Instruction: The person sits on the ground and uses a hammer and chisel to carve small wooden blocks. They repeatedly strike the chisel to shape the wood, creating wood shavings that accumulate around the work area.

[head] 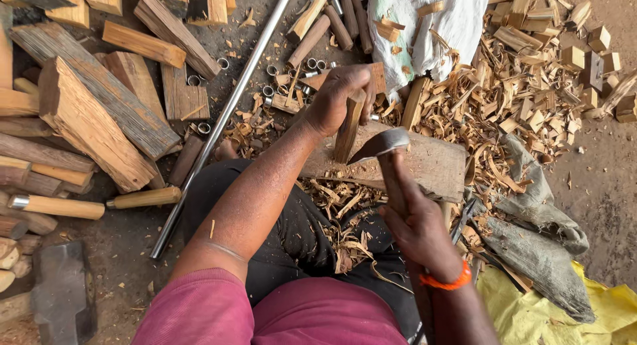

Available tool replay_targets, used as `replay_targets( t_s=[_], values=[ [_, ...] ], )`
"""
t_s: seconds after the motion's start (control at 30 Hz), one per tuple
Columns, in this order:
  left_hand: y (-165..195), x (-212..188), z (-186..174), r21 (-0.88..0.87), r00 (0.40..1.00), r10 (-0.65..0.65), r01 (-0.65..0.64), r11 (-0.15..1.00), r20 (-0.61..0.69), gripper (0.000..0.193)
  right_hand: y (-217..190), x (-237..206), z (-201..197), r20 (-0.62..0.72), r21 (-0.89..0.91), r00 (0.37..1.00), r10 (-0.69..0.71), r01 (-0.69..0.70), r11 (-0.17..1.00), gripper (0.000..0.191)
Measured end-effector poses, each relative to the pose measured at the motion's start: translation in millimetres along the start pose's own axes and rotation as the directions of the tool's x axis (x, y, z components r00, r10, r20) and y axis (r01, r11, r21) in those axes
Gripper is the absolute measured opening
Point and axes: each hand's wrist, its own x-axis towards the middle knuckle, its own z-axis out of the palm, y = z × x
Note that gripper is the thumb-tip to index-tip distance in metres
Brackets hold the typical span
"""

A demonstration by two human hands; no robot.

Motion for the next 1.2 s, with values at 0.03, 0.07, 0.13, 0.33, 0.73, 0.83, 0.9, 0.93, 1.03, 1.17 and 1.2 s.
replay_targets(
  t_s=[0.03, 0.07, 0.13, 0.33, 0.73, 0.83, 0.9, 0.93, 1.03, 1.17, 1.2],
  values=[
    [0, 0, -1, 0.021, 1.0, 0.018, -0.018, 1.0, 0.012, 0.032, -12, -2, -9, -0.052, 0.072, 0.982, -0.182, 0.185, 0.98, 0.09],
    [-1, 0, 0, 0.035, 0.999, 0.034, -0.034, 0.999, 0.019, 0.033, -30, -7, -20, -0.107, 0.132, 0.931, -0.348, 0.36, 0.923, 0.09],
    [-3, -1, 0, -0.01, 0.999, 0.008, -0.007, 1.0, 0.051, 0.032, -75, -16, -43, -0.213, -0.024, 0.9, -0.381, 0.385, 0.923, 0.095],
    [-15, 6, 0, 0.019, 0.996, 0.068, -0.069, 0.997, 0.06, 0.033, -137, -13, -57, -0.352, 0.206, 0.901, -0.252, 0.338, 0.918, 0.097],
    [-35, 13, -1, 0.112, 0.99, 0.135, -0.14, 0.984, 0.048, 0.033, -87, -45, -107, -0.209, 0.088, 0.895, -0.393, 0.417, 0.904, 0.03],
    [-36, 15, -2, 0.103, 0.987, 0.144, -0.15, 0.983, 0.066, 0.035, -83, -24, -89, -0.135, -0.023, 0.934, -0.332, 0.332, 0.943, 0.032],
    [-35, 16, -3, 0.096, 0.99, 0.139, -0.141, 0.985, 0.025, 0.036, -63, -5, -52, -0.175, -0.081, 0.977, -0.121, 0.108, 0.991, 0.042],
    [-34, 18, -4, 0.122, 0.99, 0.135, -0.131, 0.984, -0.028, 0.036, -51, 3, -35, -0.143, -0.065, 0.976, -0.163, 0.155, 0.986, 0.063],
    [-33, 17, -5, 0.168, 0.984, 0.174, -0.166, 0.972, -0.034, 0.035, -40, 3, -16, -0.094, -0.053, 0.959, -0.267, 0.263, 0.963, 0.086],
    [-36, 18, -3, 0.18, 0.98, 0.197, -0.193, 0.964, -0.001, 0.038, -79, -28, -50, -0.275, 0.042, 0.91, -0.311, 0.334, 0.942, 0.093],
    [-36, 18, -3, 0.142, 0.98, 0.2, -0.2, 0.969, 0.019, 0.037, -90, -33, -55, -0.352, 0.211, 0.91, -0.218, 0.304, 0.929, 0.094]
  ],
)
